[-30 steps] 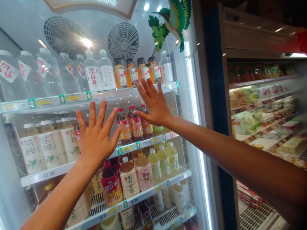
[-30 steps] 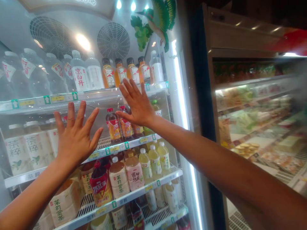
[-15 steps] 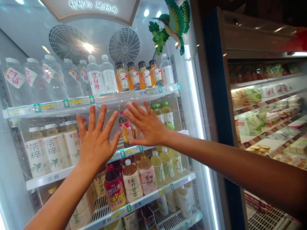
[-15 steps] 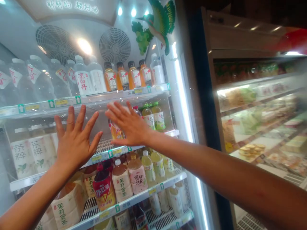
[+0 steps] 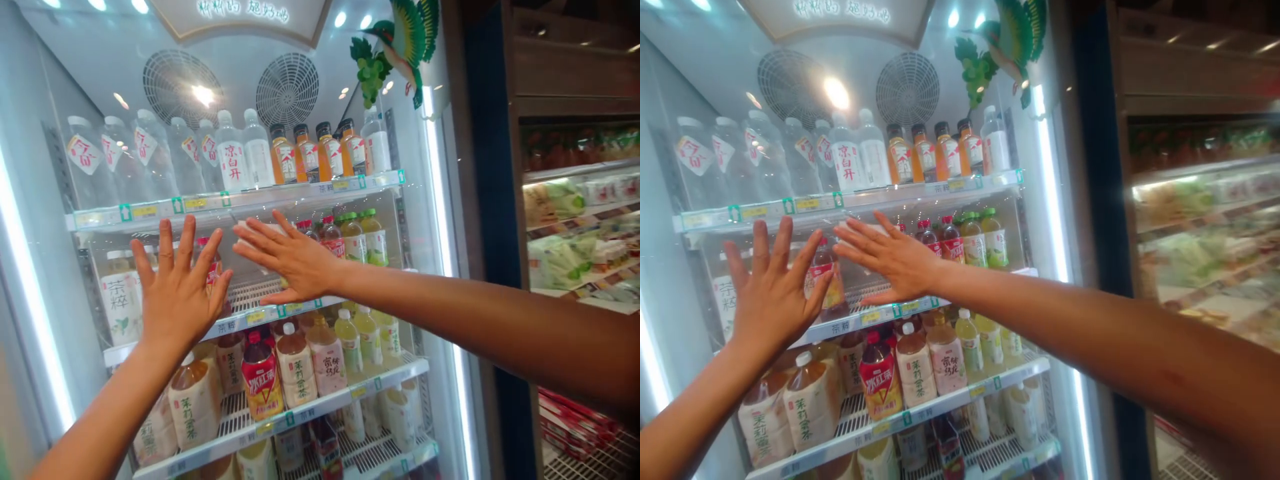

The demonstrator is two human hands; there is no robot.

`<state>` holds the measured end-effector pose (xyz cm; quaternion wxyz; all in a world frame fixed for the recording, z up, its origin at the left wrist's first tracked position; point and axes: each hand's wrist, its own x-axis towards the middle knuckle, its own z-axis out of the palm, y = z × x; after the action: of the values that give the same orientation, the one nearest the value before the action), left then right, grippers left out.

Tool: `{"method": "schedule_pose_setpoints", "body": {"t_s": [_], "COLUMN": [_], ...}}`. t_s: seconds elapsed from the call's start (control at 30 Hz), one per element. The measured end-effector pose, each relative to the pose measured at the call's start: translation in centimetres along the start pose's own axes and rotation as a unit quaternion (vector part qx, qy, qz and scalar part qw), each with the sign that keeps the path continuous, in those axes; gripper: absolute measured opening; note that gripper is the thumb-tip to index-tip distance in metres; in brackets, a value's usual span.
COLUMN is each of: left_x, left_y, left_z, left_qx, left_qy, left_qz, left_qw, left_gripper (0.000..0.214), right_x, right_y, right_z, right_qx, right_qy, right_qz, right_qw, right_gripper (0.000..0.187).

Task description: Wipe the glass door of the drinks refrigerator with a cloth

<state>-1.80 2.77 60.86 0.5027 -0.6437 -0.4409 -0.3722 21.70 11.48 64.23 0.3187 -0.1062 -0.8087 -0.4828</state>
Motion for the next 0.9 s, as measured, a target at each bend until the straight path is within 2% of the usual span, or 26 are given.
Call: {"method": "schedule_pose_setpoints", "body": {"t_s": [0.1,0.17,0.2,0.3,0.37,0.4,0.5,0.53,0.57,0.67,0.7,0.73,0.77,0.87,0.9], "left_x": [-0.7,-1.1,-1.4,-2.2,-2.9,-3.2,-4.2,-4.4,-4.7,-5.3,-5.5,-5.6,-5.7,-5.7,-5.6], "left_y": [-1.1,-1.7,-2.0,-3.1,-3.9,-4.2,-5.2,-5.4,-5.5,-5.8,-5.9,-5.9,-5.9,-5.9,-5.8], "left_z": [-1.0,-1.7,-2.1,-2.9,-3.4,-3.6,-4.0,-4.1,-4.2,-4.2,-4.2,-4.2,-4.2,-4.2,-4.2], "left_qx": [0.004,0.008,0.010,0.022,0.033,0.038,0.051,0.053,0.053,0.052,0.052,0.051,0.051,0.051,0.051], "left_qy": [-0.007,-0.007,-0.005,0.003,0.004,0.003,-0.002,-0.003,-0.005,-0.015,-0.019,-0.022,-0.024,-0.028,-0.028], "left_qz": [-0.014,-0.021,-0.023,-0.026,-0.029,-0.032,-0.040,-0.042,-0.045,-0.049,-0.049,-0.049,-0.048,-0.047,-0.047], "left_qw": [1.000,1.000,1.000,0.999,0.999,0.999,0.998,0.998,0.998,0.997,0.997,0.997,0.997,0.997,0.997], "left_gripper": [0.072,0.072,0.072,0.074,0.075,0.076,0.078,0.078,0.079,0.079,0.079,0.079,0.079,0.079,0.079], "right_x": [2.0,3.3,3.8,4.9,5.9,6.5,8.1,8.2,8.1,7.4,7.3,7.5,7.7,8.6,8.6], "right_y": [1.5,1.0,0.1,-3.1,-4.0,-4.0,-3.8,-4.1,-4.6,-6.2,-6.2,-5.8,-5.2,-3.5,-3.7], "right_z": [-0.3,0.0,0.2,0.9,1.1,1.1,1.2,1.3,1.5,2.1,2.1,2.1,2.0,1.6,1.6], "right_qx": [0.001,-0.008,-0.010,-0.018,-0.027,-0.030,-0.031,-0.030,-0.027,-0.012,-0.006,-0.001,0.001,0.006,0.010], "right_qy": [0.037,0.057,0.052,0.008,0.002,0.013,0.064,0.071,0.067,0.020,0.011,0.012,0.022,0.066,0.069], "right_qz": [0.113,0.155,0.133,-0.021,-0.057,-0.033,0.104,0.116,0.092,-0.092,-0.126,-0.123,-0.084,0.092,0.109], "right_qw": [0.993,0.986,0.990,1.000,0.998,0.999,0.992,0.990,0.993,0.996,0.992,0.992,0.996,0.994,0.992], "right_gripper": [0.097,0.103,0.105,0.105,0.101,0.099,0.099,0.101,0.102,0.099,0.097,0.095,0.094,0.097,0.100]}}
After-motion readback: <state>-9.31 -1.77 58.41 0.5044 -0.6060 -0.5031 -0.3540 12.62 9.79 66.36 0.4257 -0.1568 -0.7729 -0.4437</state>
